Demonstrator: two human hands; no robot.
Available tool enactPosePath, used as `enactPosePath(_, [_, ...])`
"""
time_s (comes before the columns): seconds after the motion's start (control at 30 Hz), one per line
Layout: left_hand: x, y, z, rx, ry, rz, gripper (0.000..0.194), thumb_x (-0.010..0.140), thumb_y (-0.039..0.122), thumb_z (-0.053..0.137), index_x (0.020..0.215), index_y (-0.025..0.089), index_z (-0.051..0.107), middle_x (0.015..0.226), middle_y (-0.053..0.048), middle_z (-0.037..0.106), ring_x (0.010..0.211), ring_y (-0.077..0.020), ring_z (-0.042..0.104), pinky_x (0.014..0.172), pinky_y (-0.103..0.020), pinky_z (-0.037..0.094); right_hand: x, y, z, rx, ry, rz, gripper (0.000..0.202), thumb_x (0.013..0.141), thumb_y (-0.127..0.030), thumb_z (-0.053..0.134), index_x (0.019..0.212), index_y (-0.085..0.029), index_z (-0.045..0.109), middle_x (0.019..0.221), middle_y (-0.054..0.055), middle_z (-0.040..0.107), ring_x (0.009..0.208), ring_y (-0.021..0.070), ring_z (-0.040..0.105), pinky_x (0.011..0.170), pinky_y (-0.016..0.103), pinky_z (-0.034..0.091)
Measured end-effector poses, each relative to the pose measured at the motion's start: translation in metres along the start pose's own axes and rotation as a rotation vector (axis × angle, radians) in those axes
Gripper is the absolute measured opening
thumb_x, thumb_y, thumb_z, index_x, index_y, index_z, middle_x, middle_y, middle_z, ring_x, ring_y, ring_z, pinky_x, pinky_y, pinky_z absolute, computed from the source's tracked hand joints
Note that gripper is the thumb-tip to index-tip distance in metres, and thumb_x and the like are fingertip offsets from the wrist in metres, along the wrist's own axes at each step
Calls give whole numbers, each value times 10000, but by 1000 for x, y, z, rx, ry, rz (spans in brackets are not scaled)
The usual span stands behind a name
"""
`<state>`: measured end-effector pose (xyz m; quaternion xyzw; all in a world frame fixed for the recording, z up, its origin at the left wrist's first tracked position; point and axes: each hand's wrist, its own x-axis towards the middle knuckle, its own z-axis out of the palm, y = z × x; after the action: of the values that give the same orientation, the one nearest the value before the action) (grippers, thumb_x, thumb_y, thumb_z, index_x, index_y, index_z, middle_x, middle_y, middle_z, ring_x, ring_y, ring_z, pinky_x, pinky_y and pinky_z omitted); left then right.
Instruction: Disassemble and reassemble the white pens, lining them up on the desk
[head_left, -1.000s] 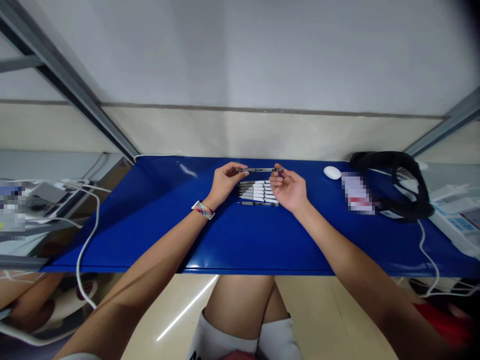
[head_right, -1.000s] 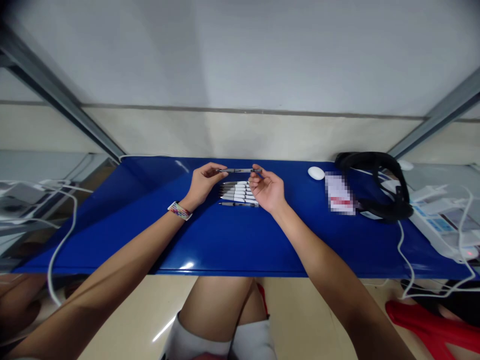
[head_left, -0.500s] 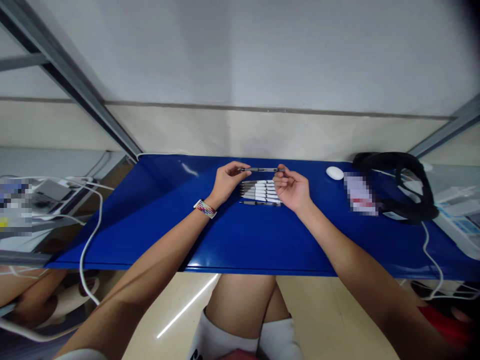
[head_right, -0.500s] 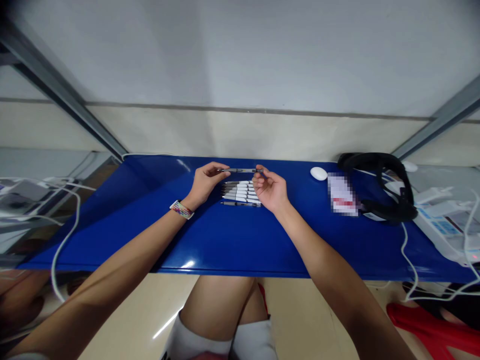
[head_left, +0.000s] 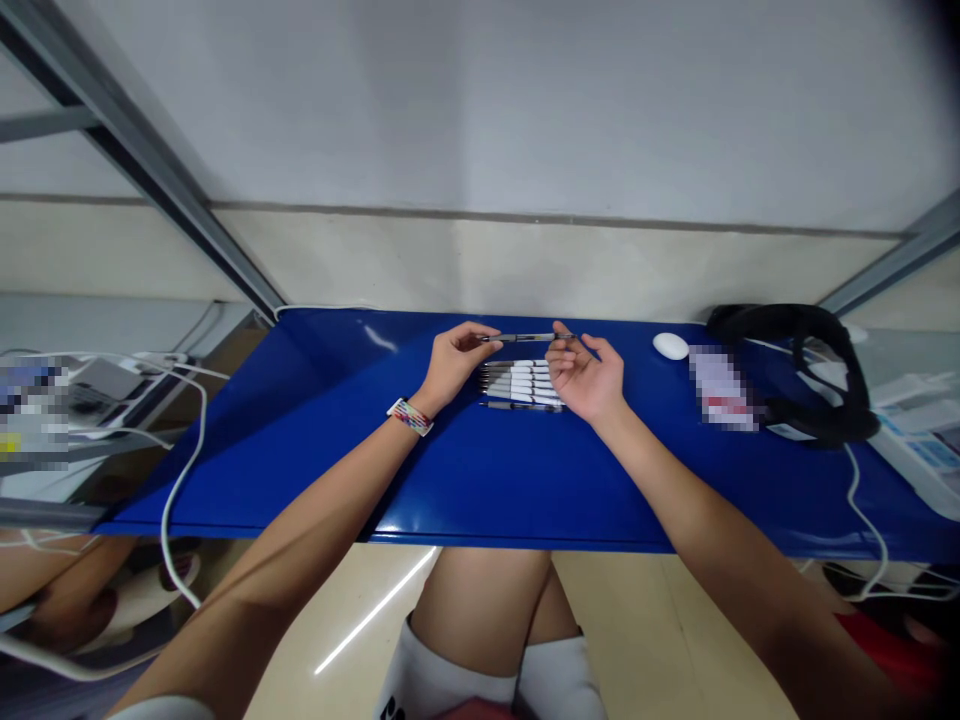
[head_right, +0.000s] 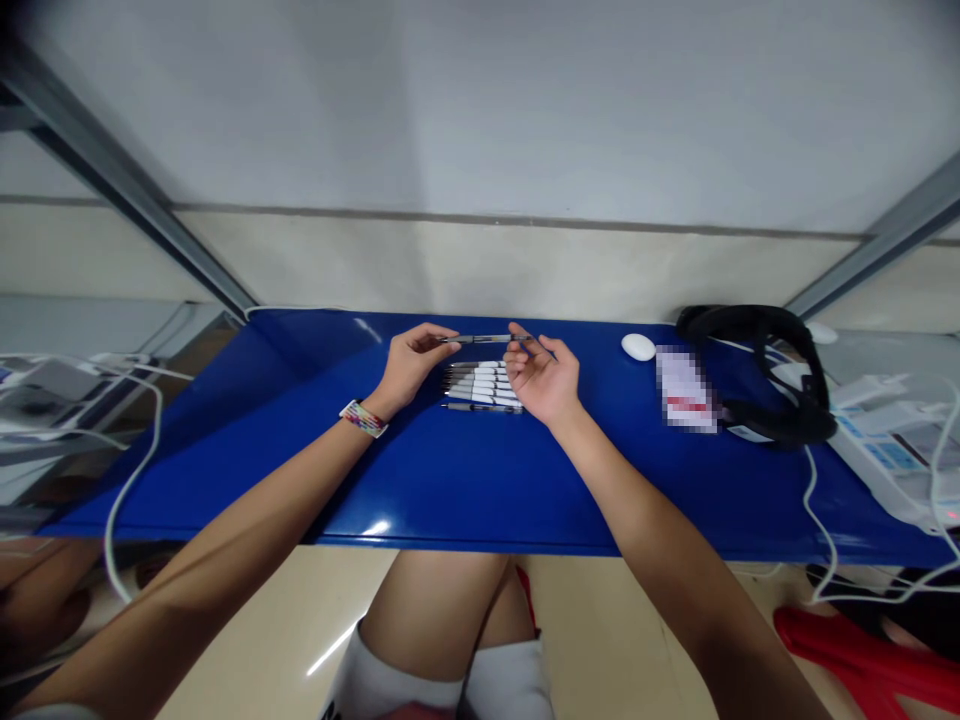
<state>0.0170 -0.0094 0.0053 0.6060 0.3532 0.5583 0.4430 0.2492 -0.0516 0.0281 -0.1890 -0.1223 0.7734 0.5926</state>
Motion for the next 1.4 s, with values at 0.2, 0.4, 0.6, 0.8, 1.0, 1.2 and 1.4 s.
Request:
enactPosePath(0.2, [0,-1,0,13,-17,16,263,814,362,919,1010,208,835,1027,-66,821,914,-181,741,856,-328,573,4,1,-2,-45,-7,-18,205,783,-118,649,979,-172,672,680,-19,571,554,77,490,498,146,457])
enactPosePath(0.4, [0,-3,-1,29,-11,18,273,813,381,913,1005,207,827,1025,-71,818,913,-190,741,861,-346,586,3,1,-2,-59,16,-18,205,793,-112,633,979,-184,677,690,-11,576,563,93,498,495,167,465])
enactPosePath(0.6, [-1,0,2,34,-22,0,255,811,366,908,985,200,824,953,-59,809,826,-171,713,788,-330,573,4,1,-4,-57,24,-54,189,818,-204,647,1001,-181,691,697,-4,567,567,109,497,493,205,468])
enactPosePath(0.8, [-2,2,3,26,-27,-7,258,808,358,912,990,197,827,945,-57,807,826,-167,712,776,-317,561,6,2,-6,-48,16,-53,176,760,-112,620,911,-192,662,627,-33,510,501,84,422,448,169,397])
enactPosePath(1.0, [-1,-1,2,43,-29,3,272,810,382,910,991,199,824,971,-64,812,840,-176,720,794,-332,577,5,4,-4,-68,19,-79,137,796,-142,637,917,-201,666,649,-29,531,518,89,446,459,183,413])
enactPosePath(1.2, [-1,0,2,42,-29,3,266,809,379,910,993,205,828,943,-60,807,807,-170,710,768,-326,571,3,2,-3,-23,30,-57,199,778,-139,621,962,-177,686,677,-9,572,541,91,479,478,184,443])
enactPosePath(1.4, [-2,3,3,48,-30,1,256,809,377,905,981,205,826,903,-53,798,755,-160,685,720,-316,552,4,2,-3,-67,18,-59,160,768,-125,639,909,-190,673,640,-28,541,513,82,449,455,171,410])
